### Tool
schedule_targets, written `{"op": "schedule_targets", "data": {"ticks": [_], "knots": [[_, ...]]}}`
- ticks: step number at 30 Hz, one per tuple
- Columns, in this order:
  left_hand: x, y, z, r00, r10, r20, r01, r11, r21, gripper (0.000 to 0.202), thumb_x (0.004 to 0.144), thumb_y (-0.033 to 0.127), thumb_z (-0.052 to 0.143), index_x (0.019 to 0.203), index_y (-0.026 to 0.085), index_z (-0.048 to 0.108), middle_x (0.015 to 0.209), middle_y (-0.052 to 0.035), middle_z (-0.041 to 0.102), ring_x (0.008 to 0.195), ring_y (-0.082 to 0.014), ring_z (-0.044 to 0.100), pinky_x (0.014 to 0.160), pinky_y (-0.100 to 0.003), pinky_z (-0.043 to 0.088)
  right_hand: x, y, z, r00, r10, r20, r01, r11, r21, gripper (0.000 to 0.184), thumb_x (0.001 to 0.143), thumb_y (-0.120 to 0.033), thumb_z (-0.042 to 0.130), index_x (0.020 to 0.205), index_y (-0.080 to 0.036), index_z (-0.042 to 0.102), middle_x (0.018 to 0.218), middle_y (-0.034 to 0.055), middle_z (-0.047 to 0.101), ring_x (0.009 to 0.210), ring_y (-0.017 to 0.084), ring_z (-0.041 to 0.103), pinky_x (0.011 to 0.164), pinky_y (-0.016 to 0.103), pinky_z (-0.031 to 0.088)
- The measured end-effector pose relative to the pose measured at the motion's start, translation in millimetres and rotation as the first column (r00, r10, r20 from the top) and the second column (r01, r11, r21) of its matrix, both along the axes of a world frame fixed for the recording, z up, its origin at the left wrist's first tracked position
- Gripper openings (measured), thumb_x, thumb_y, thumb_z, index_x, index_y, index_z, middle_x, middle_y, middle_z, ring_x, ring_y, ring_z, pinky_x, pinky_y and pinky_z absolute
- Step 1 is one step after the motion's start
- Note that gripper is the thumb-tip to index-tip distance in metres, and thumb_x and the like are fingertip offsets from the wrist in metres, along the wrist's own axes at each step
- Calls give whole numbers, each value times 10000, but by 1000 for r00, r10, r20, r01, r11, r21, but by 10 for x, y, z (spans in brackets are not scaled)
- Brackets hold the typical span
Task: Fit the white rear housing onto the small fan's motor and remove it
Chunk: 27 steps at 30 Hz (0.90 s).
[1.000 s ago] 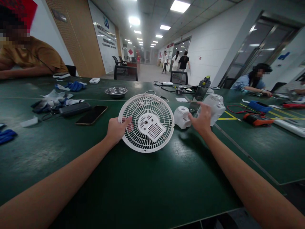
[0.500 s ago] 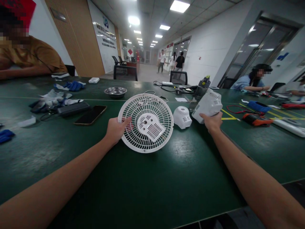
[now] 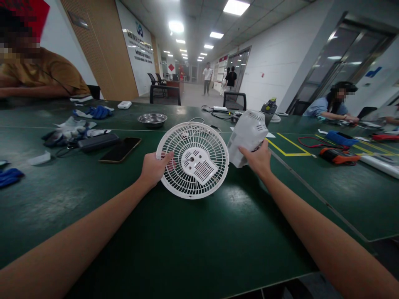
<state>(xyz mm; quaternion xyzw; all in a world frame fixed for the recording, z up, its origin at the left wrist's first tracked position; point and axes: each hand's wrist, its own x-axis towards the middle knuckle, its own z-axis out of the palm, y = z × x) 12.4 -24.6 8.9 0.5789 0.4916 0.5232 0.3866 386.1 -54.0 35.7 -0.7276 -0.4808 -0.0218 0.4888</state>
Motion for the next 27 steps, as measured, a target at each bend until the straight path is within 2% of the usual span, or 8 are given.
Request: {"op": "schedule_targets", "data": {"ticks": [2,7,11,15,20,23,27], "knots": [[0,-2,3,1000,1,-8,-1,1000,5,231,864,387,745,892,158,743,792,-88,776,681,-240,749,635,-387,626,-9,17,-37,1000,16,6,-16,1000,-9,840,632,-581,822,1297,-200,478,1228,170,694,1105,377,668,962,523,514],[-10,43,-32,1000,9,14,-8,1000,-27,166,865,321,744,890,156,739,782,-78,775,680,-228,751,629,-359,622,170,47,10,999,-33,-20,34,995,94,862,611,-545,849,1307,-183,492,1182,170,707,1043,352,691,933,506,531],[-20,64,-51,999,7,40,-6,999,-43,155,860,311,756,884,159,740,772,-74,773,676,-228,750,638,-361,624,589,46,58,981,-193,-32,195,970,142,845,592,-519,866,1282,-188,508,1178,175,715,1064,378,692,957,541,516],[-28,47,-46,1000,5,28,-5,1000,-19,152,863,314,754,883,164,745,780,-69,775,682,-231,747,633,-363,621,1046,46,8,970,-229,-75,239,956,168,819,583,-462,874,1260,-212,487,1214,161,701,1091,361,690,957,508,524],[-36,44,-42,1000,-8,28,8,1000,-3,156,867,310,748,859,155,743,762,-76,769,657,-222,736,617,-354,608,1288,81,-75,966,-207,-152,225,967,115,763,596,-400,866,1228,-217,479,1224,152,690,1118,342,677,983,495,507],[-37,46,-36,1000,0,27,1,1000,-12,151,865,305,748,861,154,743,764,-78,770,655,-222,736,610,-354,608,1295,94,-68,975,-159,-153,189,961,202,723,660,-437,831,1253,-202,490,1201,143,696,1069,314,685,969,480,509],[-39,32,-20,999,-3,35,4,999,-47,145,865,303,749,906,164,749,782,-75,774,682,-233,747,629,-368,617,1302,109,-34,989,-109,-104,139,928,345,688,737,-448,779,1308,-184,502,1279,166,656,1101,273,656,959,425,509]]}}
